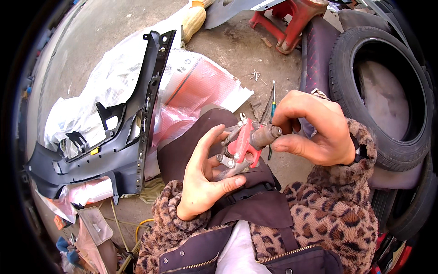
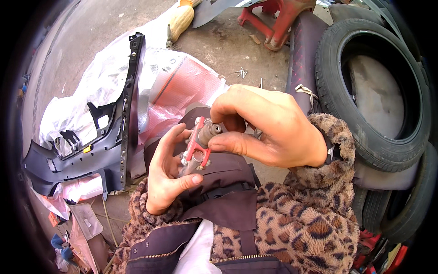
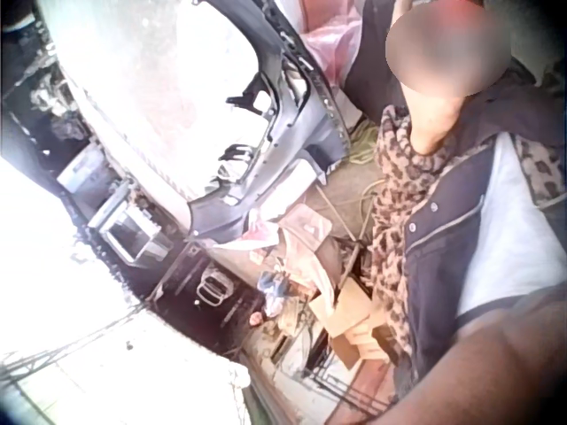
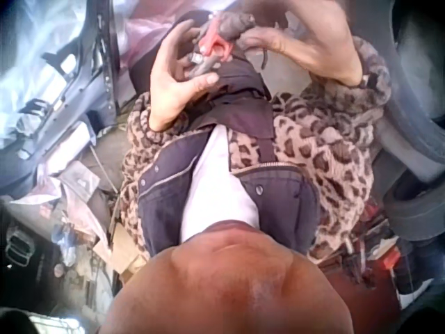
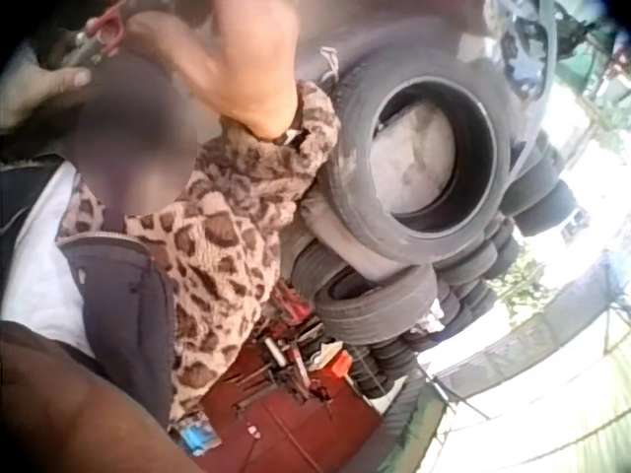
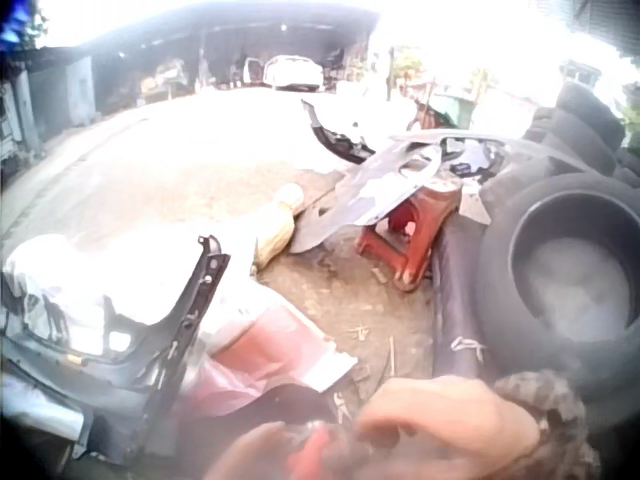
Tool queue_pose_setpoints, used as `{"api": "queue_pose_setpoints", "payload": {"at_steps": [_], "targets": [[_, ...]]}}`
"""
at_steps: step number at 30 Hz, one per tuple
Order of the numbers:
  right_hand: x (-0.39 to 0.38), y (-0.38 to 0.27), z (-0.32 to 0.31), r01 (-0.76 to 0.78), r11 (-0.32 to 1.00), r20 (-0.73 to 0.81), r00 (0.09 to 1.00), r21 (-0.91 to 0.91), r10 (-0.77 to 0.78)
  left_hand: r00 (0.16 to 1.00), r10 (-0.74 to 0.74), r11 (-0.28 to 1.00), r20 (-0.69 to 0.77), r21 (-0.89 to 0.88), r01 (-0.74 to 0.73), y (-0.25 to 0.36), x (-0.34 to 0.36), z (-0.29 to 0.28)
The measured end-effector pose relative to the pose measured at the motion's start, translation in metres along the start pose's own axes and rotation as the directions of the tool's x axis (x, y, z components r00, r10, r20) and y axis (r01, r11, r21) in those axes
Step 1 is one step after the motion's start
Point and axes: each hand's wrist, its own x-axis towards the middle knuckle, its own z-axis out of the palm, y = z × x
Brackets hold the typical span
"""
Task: The person is repairing a black car bumper by removing a metal bracket. They use pliers to pull out nails and a screwdriver to pry the bracket loose. The person then uses a red rivet gun to remove a fastener from the bumper.
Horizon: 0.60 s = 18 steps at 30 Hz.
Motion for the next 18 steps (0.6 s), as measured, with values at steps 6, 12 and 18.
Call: {"api": "queue_pose_setpoints", "payload": {"at_steps": [6, 12, 18], "targets": [[0.004, 0.0, 0.003, 0.071, 0.997, -0.045, 0.996, -0.011, -0.072, 1.0, -0.014, 1.0, 0.007, -0.016, 0.014, 0.0, -0.001, -0.002], [0.003, 0.006, 0.002, 0.106, 0.991, -0.046, 0.994, 0.087, -0.102, 0.999, -0.045, 0.998, 0.023, -0.035, 0.045, 0.001, 0.0, -0.003], [0.011, 0.011, 0.0, -0.017, 0.971, -0.012, 1.0, 0.24, 0.021, 0.997, -0.081, 0.996, -0.009, -0.024, 0.081, -0.001, 0.005, -0.008]]}}
